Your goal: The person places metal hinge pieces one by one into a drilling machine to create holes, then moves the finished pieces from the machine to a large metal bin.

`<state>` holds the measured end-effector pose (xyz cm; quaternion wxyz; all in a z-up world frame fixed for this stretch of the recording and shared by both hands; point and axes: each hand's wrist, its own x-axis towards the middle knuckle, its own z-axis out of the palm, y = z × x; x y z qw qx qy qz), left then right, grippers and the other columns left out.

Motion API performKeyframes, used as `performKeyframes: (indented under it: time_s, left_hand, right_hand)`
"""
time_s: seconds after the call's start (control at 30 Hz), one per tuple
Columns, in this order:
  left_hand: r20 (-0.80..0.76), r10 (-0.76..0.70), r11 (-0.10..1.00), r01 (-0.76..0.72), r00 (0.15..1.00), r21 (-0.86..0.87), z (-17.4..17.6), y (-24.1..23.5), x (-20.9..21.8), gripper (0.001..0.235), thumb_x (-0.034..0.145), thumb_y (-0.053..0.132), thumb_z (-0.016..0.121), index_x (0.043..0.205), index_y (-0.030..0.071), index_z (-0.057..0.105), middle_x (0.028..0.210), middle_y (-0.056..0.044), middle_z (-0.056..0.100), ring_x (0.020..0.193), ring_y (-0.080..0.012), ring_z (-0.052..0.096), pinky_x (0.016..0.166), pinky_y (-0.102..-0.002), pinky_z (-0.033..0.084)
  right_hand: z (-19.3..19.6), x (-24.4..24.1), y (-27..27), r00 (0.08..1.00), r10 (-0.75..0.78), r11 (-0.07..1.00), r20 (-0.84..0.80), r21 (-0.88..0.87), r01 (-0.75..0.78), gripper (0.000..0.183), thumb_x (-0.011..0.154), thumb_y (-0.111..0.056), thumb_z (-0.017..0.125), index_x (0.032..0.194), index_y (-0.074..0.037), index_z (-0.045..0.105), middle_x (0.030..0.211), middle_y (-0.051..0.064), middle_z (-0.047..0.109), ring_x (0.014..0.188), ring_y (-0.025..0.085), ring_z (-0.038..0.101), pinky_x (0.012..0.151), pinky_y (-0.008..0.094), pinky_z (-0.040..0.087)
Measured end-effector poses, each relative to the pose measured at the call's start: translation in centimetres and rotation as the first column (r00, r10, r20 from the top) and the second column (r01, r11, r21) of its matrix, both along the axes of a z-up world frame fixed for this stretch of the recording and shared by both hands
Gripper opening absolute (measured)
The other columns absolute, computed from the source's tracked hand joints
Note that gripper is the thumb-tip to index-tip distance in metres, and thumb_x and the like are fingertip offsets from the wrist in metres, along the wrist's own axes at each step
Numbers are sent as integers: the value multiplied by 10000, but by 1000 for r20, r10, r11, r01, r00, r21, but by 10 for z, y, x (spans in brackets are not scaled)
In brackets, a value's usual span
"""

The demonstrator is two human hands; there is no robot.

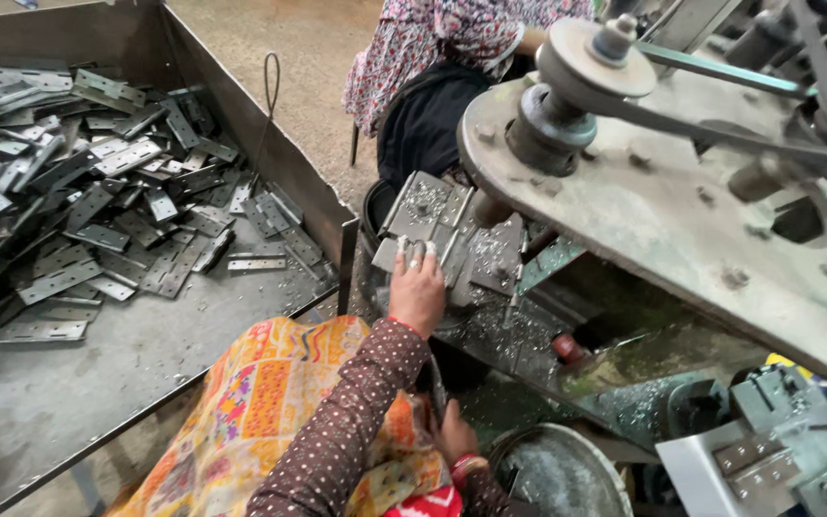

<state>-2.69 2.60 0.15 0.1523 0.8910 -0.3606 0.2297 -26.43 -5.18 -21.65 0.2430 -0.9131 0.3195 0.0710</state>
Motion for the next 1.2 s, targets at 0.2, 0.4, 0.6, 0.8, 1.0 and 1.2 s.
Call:
performKeyframes:
  time_s: [0.2, 0.4, 0.6, 0.8, 1.0, 1.2]
  left_hand:
    - [-115, -62, 998, 62, 991, -3, 3, -3, 7, 304, 926, 145, 543, 1137, 9, 714, 1333, -154, 620, 1321, -301, 543, 1176, -531, 295]
    - [-126, -63, 995, 72, 990, 67, -1, -29, 22, 296, 926, 157, 542, 1118, 27, 726, 1381, -169, 601, 1297, -305, 547, 1182, -537, 273]
    - [-99, -80, 996, 83, 992, 28, -1, -13, 16, 331, 905, 160, 553, 1140, 9, 732, 1322, -153, 633, 1309, -302, 560, 1190, -559, 265]
    - [-153, -77, 996, 82, 985, 25, -6, -23, 26, 279, 906, 149, 563, 1069, 46, 764, 1328, -152, 635, 1247, -297, 583, 1203, -568, 266]
    - [-225, -87, 996, 90, 971, 5, -3, -38, 45, 270, 904, 153, 559, 1044, 55, 768, 1309, -129, 640, 1288, -293, 558, 1175, -558, 290]
    - [-308, -85, 993, 107, 948, 55, 0, -37, 42, 257, 918, 140, 544, 1016, 83, 776, 1381, -103, 610, 1342, -272, 528, 1184, -553, 277]
  right_hand:
    - [36, -2, -12, 1000, 18, 1000, 23, -4, -18, 547, 895, -486, 678, 1171, -63, 470, 834, 271, 711, 797, 486, 695, 695, 567, 548]
    - [41, -8, -15, 999, 2, 998, -40, 66, 1, 552, 930, -503, 621, 1212, -55, 464, 811, 258, 713, 753, 472, 704, 667, 557, 549]
    - [2, -7, 7, 1000, -6, 1000, 29, 5, 6, 543, 945, -499, 581, 1241, -60, 463, 828, 255, 720, 773, 485, 690, 659, 572, 531]
    - [47, 3, -30, 997, 30, 1000, -73, -3, -30, 602, 891, -553, 688, 1144, -48, 479, 865, 253, 714, 817, 472, 698, 707, 560, 538]
    - [25, -6, -7, 997, -43, 999, 61, -9, 43, 544, 860, -508, 700, 1139, -67, 546, 890, 245, 726, 848, 480, 697, 714, 563, 539]
    - [27, -9, 1, 996, -73, 997, -49, 25, 74, 657, 892, -503, 667, 1347, -75, 464, 948, 266, 724, 901, 474, 701, 760, 555, 553]
